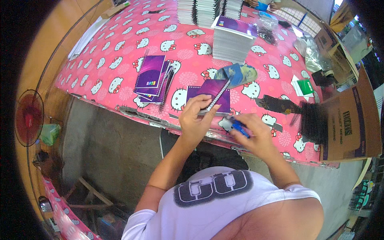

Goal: The person threads wire coils into the punched holes of several small purple notebooks, cuts the excess wire with blue-handled shears, and stacks the completed notebooks on a table.

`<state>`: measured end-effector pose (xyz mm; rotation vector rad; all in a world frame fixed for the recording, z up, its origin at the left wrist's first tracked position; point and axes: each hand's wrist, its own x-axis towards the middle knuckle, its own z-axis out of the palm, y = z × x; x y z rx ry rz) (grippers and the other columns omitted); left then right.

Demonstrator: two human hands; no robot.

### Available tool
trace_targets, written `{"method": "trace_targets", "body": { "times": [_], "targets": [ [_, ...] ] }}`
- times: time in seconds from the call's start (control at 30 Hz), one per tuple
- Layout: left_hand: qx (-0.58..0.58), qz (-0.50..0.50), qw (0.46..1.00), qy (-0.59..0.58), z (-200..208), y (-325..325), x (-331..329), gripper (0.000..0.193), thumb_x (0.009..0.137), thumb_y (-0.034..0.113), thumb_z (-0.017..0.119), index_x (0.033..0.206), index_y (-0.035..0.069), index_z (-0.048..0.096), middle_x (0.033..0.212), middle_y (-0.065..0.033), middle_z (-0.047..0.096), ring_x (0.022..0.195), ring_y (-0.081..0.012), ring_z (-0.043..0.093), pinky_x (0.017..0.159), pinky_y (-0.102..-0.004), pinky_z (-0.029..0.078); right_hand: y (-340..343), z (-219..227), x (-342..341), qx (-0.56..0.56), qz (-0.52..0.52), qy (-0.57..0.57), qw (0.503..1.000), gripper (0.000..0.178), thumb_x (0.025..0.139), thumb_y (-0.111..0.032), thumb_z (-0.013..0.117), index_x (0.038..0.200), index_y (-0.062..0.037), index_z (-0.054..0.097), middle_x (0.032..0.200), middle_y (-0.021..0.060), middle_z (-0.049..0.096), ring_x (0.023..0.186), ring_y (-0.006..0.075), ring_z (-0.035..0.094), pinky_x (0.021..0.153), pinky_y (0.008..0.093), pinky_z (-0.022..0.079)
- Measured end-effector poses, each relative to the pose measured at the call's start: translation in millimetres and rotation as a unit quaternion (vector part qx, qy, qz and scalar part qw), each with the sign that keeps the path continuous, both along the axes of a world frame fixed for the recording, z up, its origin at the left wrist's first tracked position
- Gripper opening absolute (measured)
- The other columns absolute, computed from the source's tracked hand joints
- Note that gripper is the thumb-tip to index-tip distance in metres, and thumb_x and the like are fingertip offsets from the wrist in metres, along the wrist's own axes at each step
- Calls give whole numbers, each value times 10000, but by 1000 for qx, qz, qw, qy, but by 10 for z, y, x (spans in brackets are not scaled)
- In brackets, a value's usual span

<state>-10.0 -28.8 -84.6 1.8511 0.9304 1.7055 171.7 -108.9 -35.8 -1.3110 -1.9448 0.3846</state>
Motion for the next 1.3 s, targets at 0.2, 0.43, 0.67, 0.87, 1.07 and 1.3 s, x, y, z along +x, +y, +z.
{"method": "trace_targets", "body": {
  "times": [0.2,0.43,0.67,0.87,1.07,1.3],
  "targets": [
    [-10,-11,1000,-10,70,-47,33,171,731,-67,722,873,-46,629,1000,-172,646,895,-216,643,742,-294,526,137,128,-160,29,21,-14,999,410,740,-148,730,1090,-6,571,1062,179,603,1004,342,567,863,424,454],
    [92,-10,995,42,70,-33,-39,179,731,-106,666,897,-45,642,960,-165,663,869,-270,654,740,-357,534,227,134,-46,-314,86,223,919,352,848,-173,660,1118,30,560,1018,150,649,864,260,638,725,377,518],
    [187,41,978,85,403,148,-285,192,712,-84,691,891,-27,653,908,-153,677,842,-275,654,765,-360,517,316,-42,-202,-380,130,432,807,384,890,-215,630,1181,29,572,1004,108,648,869,137,608,762,273,498],
    [223,182,925,247,1249,734,-1138,216,868,169,601,1058,67,620,851,-68,639,747,-220,559,746,-360,372,206,-564,949,-63,-264,-52,961,361,752,-243,715,1033,-26,650,1114,182,612,1041,321,567,904,421,426],
    [12,38,849,527,987,1796,-1177,404,958,390,403,1292,199,527,1096,-104,630,1062,-243,552,945,-495,303,417,-261,60,60,-127,-68,988,324,683,-143,719,992,-64,662,1175,179,546,1068,359,507,921,452,401],
    [-12,64,847,528,361,1825,-1156,712,875,672,361,1453,258,310,1529,-67,243,1421,-297,172,1061,-668,-45,1003,-128,-966,26,124,-268,955,257,694,-84,678,951,-92,689,1099,156,548,1025,335,531,809,420,474]
  ]
}}
